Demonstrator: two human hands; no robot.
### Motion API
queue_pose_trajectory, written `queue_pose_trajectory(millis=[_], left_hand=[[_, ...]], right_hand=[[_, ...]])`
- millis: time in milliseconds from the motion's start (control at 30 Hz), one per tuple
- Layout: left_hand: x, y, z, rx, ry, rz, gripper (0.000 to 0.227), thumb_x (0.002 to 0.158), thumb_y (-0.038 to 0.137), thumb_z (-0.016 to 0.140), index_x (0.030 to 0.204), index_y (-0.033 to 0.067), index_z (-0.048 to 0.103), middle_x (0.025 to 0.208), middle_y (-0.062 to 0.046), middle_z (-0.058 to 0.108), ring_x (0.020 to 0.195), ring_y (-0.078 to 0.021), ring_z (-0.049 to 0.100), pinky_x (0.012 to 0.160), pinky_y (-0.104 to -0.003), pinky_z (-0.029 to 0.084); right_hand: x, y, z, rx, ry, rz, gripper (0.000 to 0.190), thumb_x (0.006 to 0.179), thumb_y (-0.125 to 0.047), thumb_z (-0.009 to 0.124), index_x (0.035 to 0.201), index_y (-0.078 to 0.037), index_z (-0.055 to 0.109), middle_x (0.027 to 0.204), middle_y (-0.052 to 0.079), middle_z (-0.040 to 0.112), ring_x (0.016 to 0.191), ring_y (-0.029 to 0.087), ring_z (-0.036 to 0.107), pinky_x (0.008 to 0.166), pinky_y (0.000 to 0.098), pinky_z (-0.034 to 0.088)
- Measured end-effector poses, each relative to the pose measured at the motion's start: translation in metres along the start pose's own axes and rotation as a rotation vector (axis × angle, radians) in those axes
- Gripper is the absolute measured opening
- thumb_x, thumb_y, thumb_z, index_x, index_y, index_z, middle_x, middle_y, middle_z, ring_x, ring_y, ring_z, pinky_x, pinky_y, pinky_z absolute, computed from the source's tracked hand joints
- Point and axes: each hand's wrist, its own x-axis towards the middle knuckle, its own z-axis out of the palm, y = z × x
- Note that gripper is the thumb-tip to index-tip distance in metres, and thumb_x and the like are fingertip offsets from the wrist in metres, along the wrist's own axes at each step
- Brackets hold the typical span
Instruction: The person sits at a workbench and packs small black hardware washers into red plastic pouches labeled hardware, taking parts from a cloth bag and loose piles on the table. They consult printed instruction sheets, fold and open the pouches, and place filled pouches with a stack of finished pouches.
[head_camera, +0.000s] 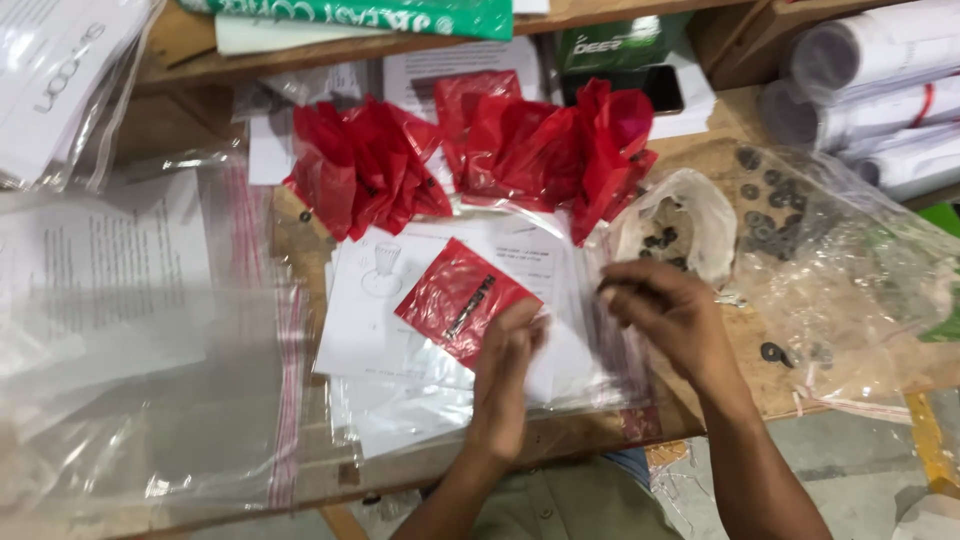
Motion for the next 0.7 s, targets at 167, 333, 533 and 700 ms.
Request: queue_pose_trajectory(millis=[167,333,533,700], left_hand=[[0.019,-0.014,0.016,-0.733,-0.046,-0.328,0.053,0.112,0.037,0.044,0.142,-0.0067,0.049,0.139,-0.018,0.057,0.129,-0.0255,0.056,0.117,-0.038,0.044],[0.014,-0.004,0.013,-0.823,-0.081,-0.319,0.053,0.111,0.037,0.041,0.142,-0.0057,0.047,0.151,-0.02,0.051,0.145,-0.0284,0.048,0.125,-0.04,0.037],[0.01,0.009,0.013,-0.877,-0.126,-0.305,0.057,0.111,0.041,0.04,0.146,-0.0044,0.046,0.156,-0.018,0.047,0.149,-0.0288,0.042,0.126,-0.041,0.035],[0.008,0.008,0.01,-0.869,-0.158,-0.307,0.059,0.111,0.042,0.04,0.147,-0.0049,0.045,0.157,-0.019,0.046,0.15,-0.0286,0.041,0.127,-0.042,0.035]], right_hand=[[-0.016,-0.034,0.022,-0.091,-0.147,-0.126,0.031,0.088,0.003,0.071,0.12,0.0,0.071,0.103,0.007,0.074,0.09,0.012,0.073,0.076,0.0261,0.061],[0.006,-0.006,-0.015,-0.366,0.213,-0.138,0.027,0.096,0.007,0.063,0.121,0.0,0.071,0.108,0.013,0.073,0.096,0.018,0.073,0.081,0.0306,0.058],[0.05,0.033,-0.034,-1.026,0.125,-0.353,0.029,0.091,0.001,0.068,0.118,-0.005,0.078,0.111,0.025,0.068,0.097,0.04,0.068,0.083,0.0471,0.056],[0.052,0.042,-0.033,-0.981,0.122,-0.223,0.016,0.094,-0.006,0.07,0.109,-0.003,0.076,0.109,0.023,0.066,0.093,0.043,0.067,0.08,0.0495,0.054]])
